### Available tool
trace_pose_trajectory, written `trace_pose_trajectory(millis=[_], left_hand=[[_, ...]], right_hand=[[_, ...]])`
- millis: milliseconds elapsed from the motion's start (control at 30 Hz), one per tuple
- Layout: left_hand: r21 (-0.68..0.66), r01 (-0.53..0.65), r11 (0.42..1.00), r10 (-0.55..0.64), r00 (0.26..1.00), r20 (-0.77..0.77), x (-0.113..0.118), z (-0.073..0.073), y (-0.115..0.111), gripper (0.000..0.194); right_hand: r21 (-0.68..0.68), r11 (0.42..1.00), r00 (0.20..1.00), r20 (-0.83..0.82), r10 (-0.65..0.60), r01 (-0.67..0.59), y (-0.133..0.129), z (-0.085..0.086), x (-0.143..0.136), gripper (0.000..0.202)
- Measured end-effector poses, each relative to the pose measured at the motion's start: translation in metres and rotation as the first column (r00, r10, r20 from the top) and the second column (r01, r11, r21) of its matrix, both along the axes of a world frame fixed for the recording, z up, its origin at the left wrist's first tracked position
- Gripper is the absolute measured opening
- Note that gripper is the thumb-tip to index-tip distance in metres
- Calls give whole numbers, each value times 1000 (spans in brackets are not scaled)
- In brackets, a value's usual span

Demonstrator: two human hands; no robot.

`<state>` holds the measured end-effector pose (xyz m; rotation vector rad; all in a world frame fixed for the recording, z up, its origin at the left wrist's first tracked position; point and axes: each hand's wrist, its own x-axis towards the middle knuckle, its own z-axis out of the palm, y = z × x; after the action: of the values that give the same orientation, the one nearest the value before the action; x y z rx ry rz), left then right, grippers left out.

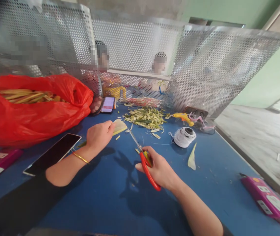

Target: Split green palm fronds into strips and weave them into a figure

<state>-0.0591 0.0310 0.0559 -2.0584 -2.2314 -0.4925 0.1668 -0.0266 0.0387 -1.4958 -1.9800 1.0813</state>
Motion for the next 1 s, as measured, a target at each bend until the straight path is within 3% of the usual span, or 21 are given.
trace_pose_trajectory(millis=[333, 1000], left_hand=[[-53, 67, 996, -66, 998, 12, 16, -3, -10, 42], [-95, 110, 989, -103, 992, 74, 14, -1, -7, 40]], right_hand=[[10, 999, 999, 22, -49, 49, -3, 1, -8, 44], [24, 992, 992, 32, -125, 125, -9, 3, -6, 41]])
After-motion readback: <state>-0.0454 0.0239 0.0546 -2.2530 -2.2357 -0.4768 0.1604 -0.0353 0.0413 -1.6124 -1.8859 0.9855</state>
